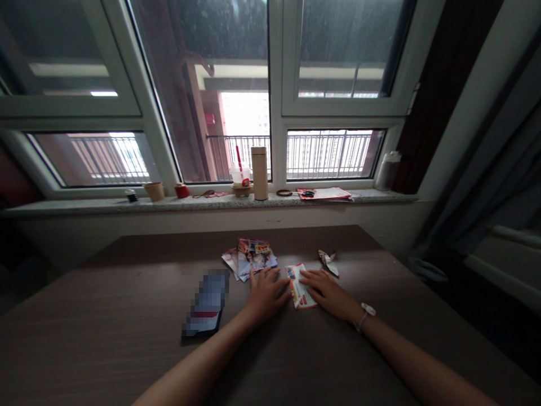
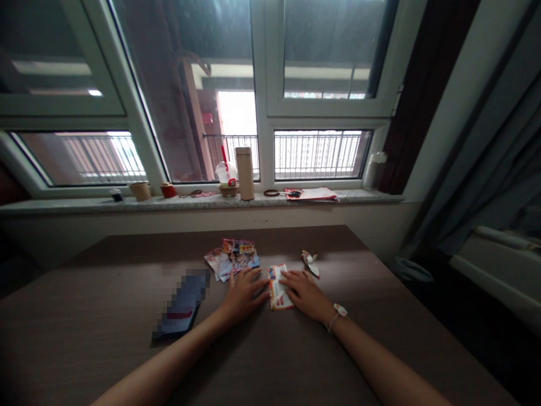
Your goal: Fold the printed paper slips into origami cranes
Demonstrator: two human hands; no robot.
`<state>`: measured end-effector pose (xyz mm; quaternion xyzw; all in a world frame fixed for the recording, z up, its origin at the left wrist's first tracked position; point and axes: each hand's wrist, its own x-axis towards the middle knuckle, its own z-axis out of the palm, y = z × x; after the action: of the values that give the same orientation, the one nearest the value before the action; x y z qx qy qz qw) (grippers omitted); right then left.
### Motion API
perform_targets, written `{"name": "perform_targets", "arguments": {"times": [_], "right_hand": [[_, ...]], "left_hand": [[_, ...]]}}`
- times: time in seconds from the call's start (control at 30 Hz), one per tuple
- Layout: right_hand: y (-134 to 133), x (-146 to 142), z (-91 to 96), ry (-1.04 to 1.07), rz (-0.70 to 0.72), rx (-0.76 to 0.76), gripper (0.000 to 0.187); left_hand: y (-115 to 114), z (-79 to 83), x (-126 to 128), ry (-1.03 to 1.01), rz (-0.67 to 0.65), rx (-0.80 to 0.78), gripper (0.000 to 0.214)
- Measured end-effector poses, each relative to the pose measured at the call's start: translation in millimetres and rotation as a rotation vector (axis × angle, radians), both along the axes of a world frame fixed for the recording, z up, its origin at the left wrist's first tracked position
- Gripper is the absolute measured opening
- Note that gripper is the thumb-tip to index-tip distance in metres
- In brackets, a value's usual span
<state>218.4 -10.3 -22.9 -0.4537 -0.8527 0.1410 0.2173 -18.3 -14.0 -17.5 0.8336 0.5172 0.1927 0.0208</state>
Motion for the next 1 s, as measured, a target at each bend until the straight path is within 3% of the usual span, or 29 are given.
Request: {"name": "perform_targets", "arguments": {"times": [1.0], "right_hand": [[-0.6,-0.2,-3.1,0.037,0.003,0.003,0.038]], "left_hand": [[-3.2,7.4,1.2,0.045,0.025,-0.055,0.037]]}}
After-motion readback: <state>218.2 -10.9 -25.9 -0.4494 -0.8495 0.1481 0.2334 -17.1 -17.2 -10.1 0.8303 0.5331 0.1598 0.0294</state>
